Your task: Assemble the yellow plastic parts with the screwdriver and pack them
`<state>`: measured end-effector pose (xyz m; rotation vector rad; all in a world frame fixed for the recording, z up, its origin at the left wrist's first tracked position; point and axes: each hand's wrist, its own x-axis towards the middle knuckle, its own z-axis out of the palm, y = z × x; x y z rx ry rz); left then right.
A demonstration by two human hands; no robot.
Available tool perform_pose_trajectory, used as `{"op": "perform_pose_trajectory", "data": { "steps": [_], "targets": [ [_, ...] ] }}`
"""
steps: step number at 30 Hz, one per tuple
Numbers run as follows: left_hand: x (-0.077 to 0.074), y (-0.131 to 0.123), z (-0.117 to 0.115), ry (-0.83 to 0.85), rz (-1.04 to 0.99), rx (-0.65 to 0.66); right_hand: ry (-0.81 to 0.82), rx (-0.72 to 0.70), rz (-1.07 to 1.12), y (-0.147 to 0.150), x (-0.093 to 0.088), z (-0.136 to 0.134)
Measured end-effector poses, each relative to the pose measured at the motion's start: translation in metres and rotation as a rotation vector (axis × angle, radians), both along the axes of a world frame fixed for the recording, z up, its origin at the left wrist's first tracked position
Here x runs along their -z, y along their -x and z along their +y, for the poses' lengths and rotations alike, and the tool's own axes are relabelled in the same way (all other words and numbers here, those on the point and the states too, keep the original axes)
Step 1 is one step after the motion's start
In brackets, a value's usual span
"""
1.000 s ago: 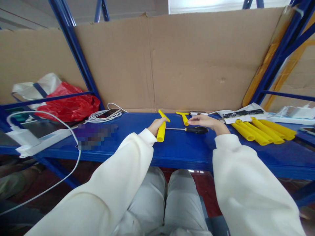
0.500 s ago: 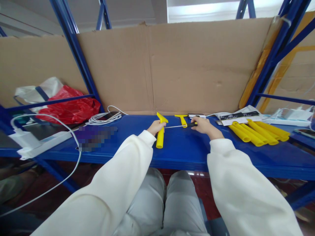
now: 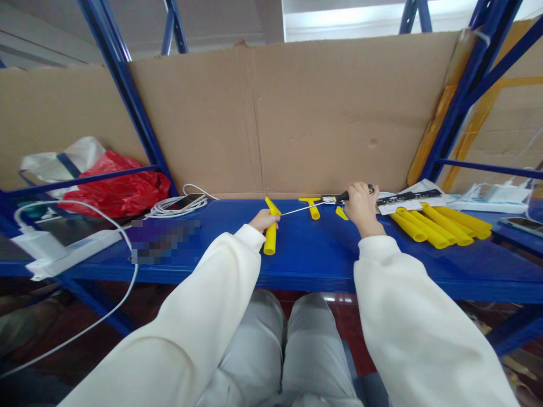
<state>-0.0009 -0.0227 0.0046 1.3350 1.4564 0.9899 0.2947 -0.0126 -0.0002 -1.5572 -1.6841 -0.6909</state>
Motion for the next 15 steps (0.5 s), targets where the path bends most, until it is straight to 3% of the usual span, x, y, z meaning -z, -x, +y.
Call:
{"op": "perform_pose_trajectory", "data": {
  "steps": [15],
  "targets": [
    [-0.003,0.001,-0.001,-0.012,0.003,0.003,0.063,0.14,0.088,-0.001,-0.009,-0.012]
  ]
}}
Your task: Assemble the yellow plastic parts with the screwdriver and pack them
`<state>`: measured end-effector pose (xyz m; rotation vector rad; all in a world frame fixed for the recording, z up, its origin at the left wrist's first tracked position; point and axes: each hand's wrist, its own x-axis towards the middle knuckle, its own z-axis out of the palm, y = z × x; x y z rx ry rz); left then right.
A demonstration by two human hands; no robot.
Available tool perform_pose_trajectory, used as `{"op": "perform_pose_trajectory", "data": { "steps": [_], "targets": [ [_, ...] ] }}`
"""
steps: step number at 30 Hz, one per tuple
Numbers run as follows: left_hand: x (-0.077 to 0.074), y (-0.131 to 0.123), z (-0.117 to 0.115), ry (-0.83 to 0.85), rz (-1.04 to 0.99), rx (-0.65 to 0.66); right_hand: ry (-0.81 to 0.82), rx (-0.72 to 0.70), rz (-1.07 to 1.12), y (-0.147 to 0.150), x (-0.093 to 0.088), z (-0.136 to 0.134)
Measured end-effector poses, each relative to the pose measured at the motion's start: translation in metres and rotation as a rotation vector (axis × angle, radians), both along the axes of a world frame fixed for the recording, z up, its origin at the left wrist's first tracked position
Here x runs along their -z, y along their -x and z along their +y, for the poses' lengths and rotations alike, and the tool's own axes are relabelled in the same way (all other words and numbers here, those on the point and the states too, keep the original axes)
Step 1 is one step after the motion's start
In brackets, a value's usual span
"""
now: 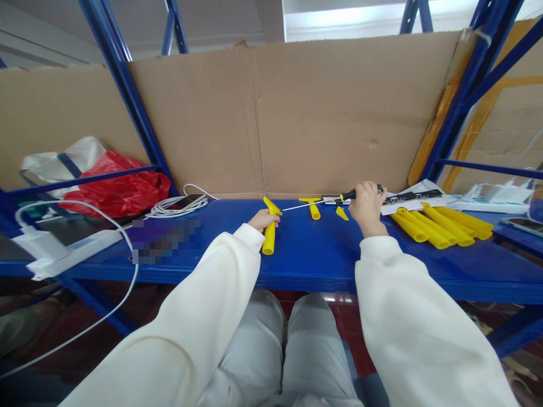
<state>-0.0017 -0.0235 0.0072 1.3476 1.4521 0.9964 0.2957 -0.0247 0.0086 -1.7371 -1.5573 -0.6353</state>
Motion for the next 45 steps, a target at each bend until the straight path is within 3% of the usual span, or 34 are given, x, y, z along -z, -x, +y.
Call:
{"op": "perform_pose_trajectory", "data": {
  "steps": [22,31,45],
  "targets": [
    [0.0016,0.001,0.0016,-0.026,0.022,0.027,0.019,0.02,-0.033,-0.0036,0.002,0.0021],
    [0.0026,0.0016,0.0015,-0.021,0.057,-0.024,0.068,0.053,-0.165,-0.0073,-0.0021,-0.003],
    [-0.0021,0.0018,-0.0027,-0.013,0.154,-0.01,0.137,0.055,-0.077,-0.0089,-0.0024,-0.0059]
  ]
}}
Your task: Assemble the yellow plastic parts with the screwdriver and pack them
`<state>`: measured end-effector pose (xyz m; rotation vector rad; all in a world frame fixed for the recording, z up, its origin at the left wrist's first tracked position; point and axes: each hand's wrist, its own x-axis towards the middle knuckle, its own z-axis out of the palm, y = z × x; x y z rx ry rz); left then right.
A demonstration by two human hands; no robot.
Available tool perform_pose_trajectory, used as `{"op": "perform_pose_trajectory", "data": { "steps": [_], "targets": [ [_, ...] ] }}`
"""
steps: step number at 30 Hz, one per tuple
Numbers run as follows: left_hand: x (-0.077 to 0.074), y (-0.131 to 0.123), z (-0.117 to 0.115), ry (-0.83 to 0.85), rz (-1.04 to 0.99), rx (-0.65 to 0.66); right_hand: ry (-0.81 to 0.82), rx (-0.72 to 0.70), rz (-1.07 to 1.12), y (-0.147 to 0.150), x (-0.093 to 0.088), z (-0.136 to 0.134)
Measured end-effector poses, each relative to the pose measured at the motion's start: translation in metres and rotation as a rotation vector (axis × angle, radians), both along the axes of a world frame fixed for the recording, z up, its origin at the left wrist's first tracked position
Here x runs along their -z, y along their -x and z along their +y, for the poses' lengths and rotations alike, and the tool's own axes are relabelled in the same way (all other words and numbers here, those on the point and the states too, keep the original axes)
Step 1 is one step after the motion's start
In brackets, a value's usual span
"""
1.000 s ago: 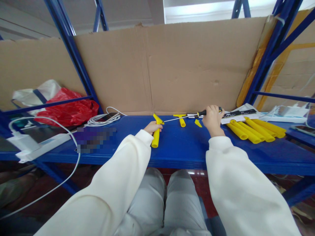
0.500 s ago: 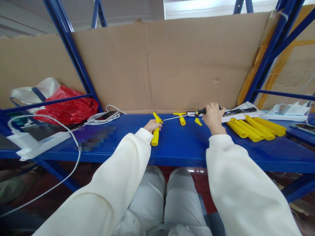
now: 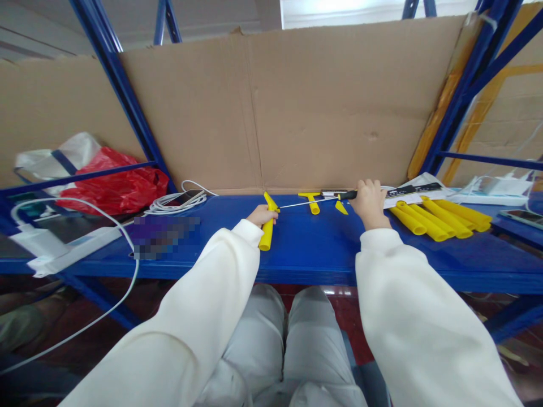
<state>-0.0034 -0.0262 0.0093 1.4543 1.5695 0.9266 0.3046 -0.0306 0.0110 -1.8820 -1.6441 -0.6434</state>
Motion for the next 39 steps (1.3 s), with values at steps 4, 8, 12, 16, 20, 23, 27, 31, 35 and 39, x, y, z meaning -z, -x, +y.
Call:
{"op": "perform_pose_trajectory", "data": {
  "steps": [4,8,12,16,20,23,27,31,35,39],
  "targets": [
    [0.0002,0.0015,0.0003,0.002,0.019,-0.004,0.003,-0.009,-0.022,-0.0018,0.0016,0.0023],
    [0.0014,0.0034,0.0035,0.003,0.025,-0.034,-0.01,-0.055,-0.036,-0.0045,0.0056,0.0064],
    [0.002,0.0037,0.0046,0.002,0.015,-0.022,0.014,-0.042,-0.021,-0.0064,0.0084,0.0084],
    [0.0031,0.003,0.005,-0.011,-0.002,-0.026,0.038,-0.022,-0.015,-0.0071,0.0094,0.0088],
    [0.0042,0.0027,0.0061,-0.009,-0.013,-0.04,0.012,-0.032,-0.015,-0.0079,0.01,0.0102],
    [0.004,0.0027,0.0059,-0.008,-0.02,-0.037,0.015,-0.026,-0.019,-0.0076,0.0093,0.0098],
    [0.0031,0.0026,0.005,-0.007,-0.029,-0.023,0.047,-0.021,-0.026,-0.0063,0.0076,0.0074],
    [0.0039,0.0025,0.0061,-0.014,-0.035,-0.033,0.023,-0.035,-0.013,-0.006,0.0074,0.0065],
    [0.0053,0.0028,0.0076,-0.013,-0.027,-0.043,0.008,-0.033,-0.006,-0.0058,0.008,0.007],
    [0.0055,0.0031,0.0079,-0.013,-0.002,-0.038,0.007,-0.028,0.001,-0.0043,0.0072,0.0066]
  ]
}}
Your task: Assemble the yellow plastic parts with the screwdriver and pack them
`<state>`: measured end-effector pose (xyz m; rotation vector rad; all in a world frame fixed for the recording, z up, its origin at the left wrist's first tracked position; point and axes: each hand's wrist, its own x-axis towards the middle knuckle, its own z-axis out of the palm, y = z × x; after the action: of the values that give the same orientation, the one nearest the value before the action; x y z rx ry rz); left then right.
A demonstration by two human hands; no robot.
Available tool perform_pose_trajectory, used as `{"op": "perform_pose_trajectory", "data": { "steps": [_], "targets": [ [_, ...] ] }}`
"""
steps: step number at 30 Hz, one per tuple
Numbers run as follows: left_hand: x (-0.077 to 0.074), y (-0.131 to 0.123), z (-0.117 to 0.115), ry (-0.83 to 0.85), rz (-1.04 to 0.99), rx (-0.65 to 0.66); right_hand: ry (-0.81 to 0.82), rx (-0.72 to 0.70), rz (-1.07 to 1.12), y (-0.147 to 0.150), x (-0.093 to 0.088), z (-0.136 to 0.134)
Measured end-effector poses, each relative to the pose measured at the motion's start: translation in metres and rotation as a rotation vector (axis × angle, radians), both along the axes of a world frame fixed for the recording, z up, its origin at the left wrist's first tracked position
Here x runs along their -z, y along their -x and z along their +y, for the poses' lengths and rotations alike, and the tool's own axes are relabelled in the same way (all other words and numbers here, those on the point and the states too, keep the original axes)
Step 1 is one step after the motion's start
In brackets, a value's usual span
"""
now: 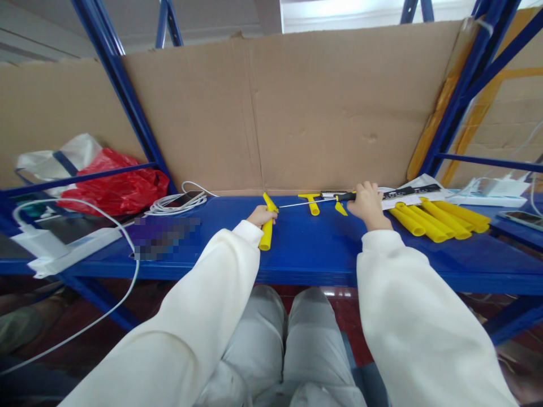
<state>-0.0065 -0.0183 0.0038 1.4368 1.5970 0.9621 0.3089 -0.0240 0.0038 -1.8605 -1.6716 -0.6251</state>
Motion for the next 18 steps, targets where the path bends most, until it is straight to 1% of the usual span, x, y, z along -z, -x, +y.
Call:
{"op": "perform_pose_trajectory", "data": {
  "steps": [6,10,18],
  "targets": [
    [0.0016,0.0,0.0011,-0.017,0.003,0.002,0.056,0.016,0.007,0.0016,-0.003,-0.0024],
    [0.0023,0.0002,0.0013,-0.027,0.002,-0.005,0.044,0.006,0.011,0.0009,-0.0025,-0.0023],
    [0.0007,0.0,-0.0007,-0.024,-0.012,0.023,0.05,0.02,0.006,-0.0034,-0.001,0.0018]
  ]
}}
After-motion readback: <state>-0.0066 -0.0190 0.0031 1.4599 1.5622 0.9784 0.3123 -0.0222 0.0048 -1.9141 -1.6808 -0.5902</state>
